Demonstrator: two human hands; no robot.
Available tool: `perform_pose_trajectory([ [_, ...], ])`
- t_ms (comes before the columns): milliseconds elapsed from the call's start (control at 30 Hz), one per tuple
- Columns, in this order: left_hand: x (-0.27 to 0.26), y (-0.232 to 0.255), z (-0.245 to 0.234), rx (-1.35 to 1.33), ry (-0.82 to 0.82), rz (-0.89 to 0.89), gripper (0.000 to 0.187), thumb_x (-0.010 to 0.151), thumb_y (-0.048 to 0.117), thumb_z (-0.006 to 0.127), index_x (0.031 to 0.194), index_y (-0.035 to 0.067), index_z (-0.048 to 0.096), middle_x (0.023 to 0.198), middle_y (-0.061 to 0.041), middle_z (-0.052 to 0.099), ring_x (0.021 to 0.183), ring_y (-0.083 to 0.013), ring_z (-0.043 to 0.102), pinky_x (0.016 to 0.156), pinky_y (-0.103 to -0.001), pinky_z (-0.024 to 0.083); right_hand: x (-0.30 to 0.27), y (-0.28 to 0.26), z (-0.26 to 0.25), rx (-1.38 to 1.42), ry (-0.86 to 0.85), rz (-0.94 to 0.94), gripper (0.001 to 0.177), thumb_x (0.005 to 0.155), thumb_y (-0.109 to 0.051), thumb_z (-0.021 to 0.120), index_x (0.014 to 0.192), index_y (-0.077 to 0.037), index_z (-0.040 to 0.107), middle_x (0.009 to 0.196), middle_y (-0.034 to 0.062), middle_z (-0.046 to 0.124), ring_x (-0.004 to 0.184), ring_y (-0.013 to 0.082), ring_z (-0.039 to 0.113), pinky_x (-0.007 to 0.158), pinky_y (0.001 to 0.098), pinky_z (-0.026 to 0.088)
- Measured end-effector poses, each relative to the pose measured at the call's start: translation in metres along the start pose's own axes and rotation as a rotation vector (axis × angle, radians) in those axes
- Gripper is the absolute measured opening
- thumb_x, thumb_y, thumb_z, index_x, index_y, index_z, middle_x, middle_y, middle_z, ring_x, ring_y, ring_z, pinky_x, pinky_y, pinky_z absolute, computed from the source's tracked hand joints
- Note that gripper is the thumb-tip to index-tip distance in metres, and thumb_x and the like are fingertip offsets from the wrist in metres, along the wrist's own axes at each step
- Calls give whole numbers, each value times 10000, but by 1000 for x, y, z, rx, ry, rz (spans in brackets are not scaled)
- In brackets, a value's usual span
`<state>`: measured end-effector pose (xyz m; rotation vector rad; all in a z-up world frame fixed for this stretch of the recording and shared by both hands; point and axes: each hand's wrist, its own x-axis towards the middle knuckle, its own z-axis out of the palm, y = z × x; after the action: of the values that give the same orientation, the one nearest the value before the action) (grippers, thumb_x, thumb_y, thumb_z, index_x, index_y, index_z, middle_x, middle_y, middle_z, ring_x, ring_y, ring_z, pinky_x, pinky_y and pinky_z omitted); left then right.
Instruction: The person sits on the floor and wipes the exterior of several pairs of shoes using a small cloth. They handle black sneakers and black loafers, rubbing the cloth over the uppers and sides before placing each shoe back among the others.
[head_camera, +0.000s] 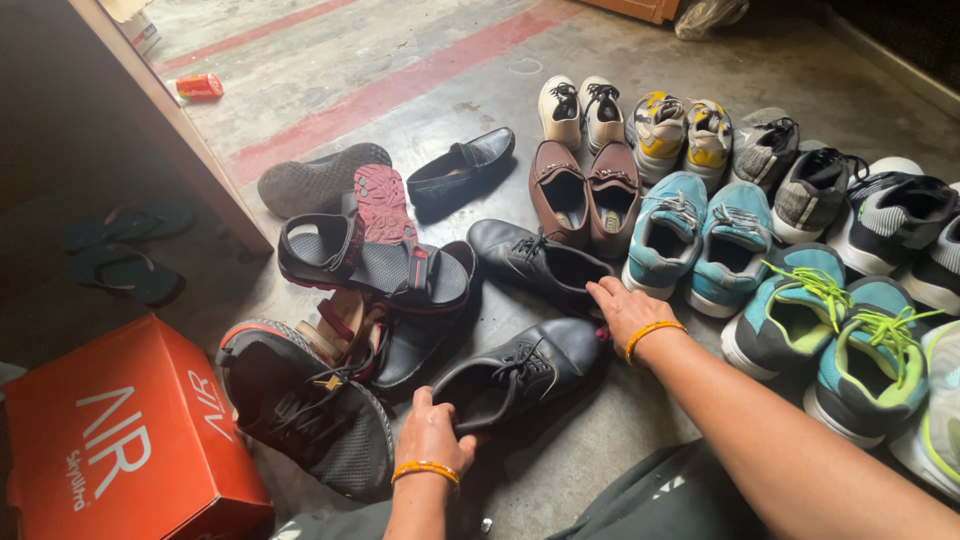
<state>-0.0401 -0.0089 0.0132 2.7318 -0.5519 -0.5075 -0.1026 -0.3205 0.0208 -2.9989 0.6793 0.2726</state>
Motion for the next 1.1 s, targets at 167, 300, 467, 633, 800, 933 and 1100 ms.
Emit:
perform_pose_trajectory([
  [167,-9,1,-24,-40,101,-16,389,692,366,884,951,100,767,1470,14,526,1125,-292,665,962,-411,544,-21,-8,-2,-59,-40,80,511,830,-238,729,1312,-165,576,1390,42,562,1156,295,666,956,441,561],
  [300,-35,-7,-47,47,237,-16,395,632,385,886,943,165,785,1367,8,592,1044,-294,693,895,-425,568,-50,1,11,77,-21,190,380,797,-358,715,1137,-190,703,1235,105,650,1122,340,666,970,456,545],
  [467,-49,-12,-66,-5,519,-100,404,608,437,878,851,129,783,1287,-29,669,949,-338,719,819,-461,578,-116,-20,35,338,31,191,400,766,-325,698,1136,-173,691,1121,132,707,1030,392,673,894,510,549],
  [633,-29,21,-67,-79,561,-74,531,666,584,859,844,91,771,1130,-82,711,941,-360,708,810,-468,573,-166,-65,57,387,57,-7,360,754,-310,694,1078,-155,700,960,138,740,907,365,713,823,483,574],
  [800,13,77,-46,-99,490,-44,588,680,617,837,864,67,745,985,-129,689,886,-383,694,762,-487,567,-170,-75,73,332,24,-33,304,768,-309,691,1004,-120,654,898,137,719,855,362,707,776,495,576],
  [933,37,93,-17,-83,432,-6,579,706,629,820,869,80,733,940,-128,675,886,-366,690,755,-475,569,-173,-67,78,379,101,-77,318,732,-297,730,977,-113,645,893,146,707,803,373,707,725,506,576],
  [1100,46,80,18,-21,551,88,502,709,581,823,765,92,722,905,-76,646,936,-297,648,728,-461,558,-175,-69,66,456,30,-73,344,733,-268,786,982,-92,626,898,160,672,787,375,709,714,502,577],
])
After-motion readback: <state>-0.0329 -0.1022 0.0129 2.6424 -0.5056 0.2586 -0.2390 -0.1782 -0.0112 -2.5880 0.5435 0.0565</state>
